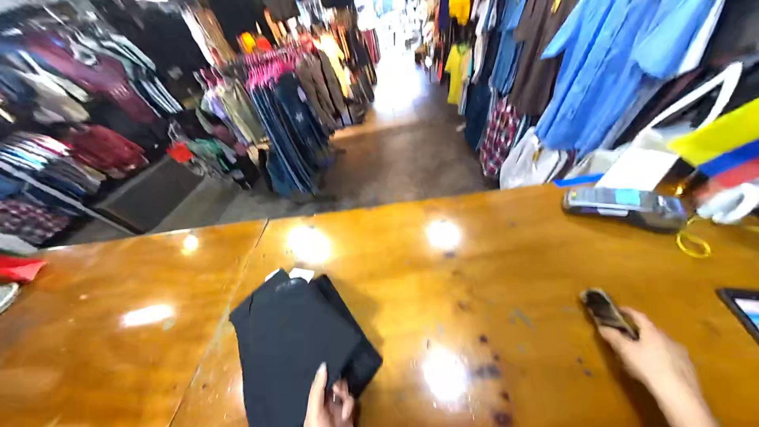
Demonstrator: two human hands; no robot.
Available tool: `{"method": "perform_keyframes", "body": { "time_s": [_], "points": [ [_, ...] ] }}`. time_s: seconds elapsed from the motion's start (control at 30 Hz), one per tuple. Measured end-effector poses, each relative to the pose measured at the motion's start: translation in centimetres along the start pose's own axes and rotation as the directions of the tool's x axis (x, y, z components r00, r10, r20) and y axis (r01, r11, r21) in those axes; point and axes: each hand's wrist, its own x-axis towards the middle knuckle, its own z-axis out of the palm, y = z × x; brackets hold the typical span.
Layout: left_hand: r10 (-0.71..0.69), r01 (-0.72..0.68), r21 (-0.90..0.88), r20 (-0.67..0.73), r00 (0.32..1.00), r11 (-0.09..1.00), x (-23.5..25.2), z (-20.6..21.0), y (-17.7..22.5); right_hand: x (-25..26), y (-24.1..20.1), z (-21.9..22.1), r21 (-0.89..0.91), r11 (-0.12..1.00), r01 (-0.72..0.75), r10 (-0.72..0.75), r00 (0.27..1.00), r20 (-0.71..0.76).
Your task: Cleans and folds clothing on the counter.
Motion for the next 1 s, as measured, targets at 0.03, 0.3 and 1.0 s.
{"method": "perform_keyframes", "body": {
  "time_s": [0.03, 0.3, 1.0],
  "points": [
    [0.052, -0.052, 0.017, -0.050, 0.997, 0.999, -0.2, 1.8, 0.3, -0.1, 0.4, -0.5, -0.013, 1.000, -0.006, 0.006, 1.000, 0.000],
    [-0.213, 0.221, 0.007, 0.296, 0.931, 0.975, -4.3, 8.1, -3.9, -5.9, -4.9, 1.2, 0.635, 0.757, 0.153, -0.198, 0.980, 0.001],
    [0.301, -0.661, 0.724, 0.686, 0.662, -0.196, 11.0, 2.6, 3.0, -9.3, -4.4, 1.5, 0.036, 0.967, 0.253, -0.255, 0.965, 0.058]
  ]
}}
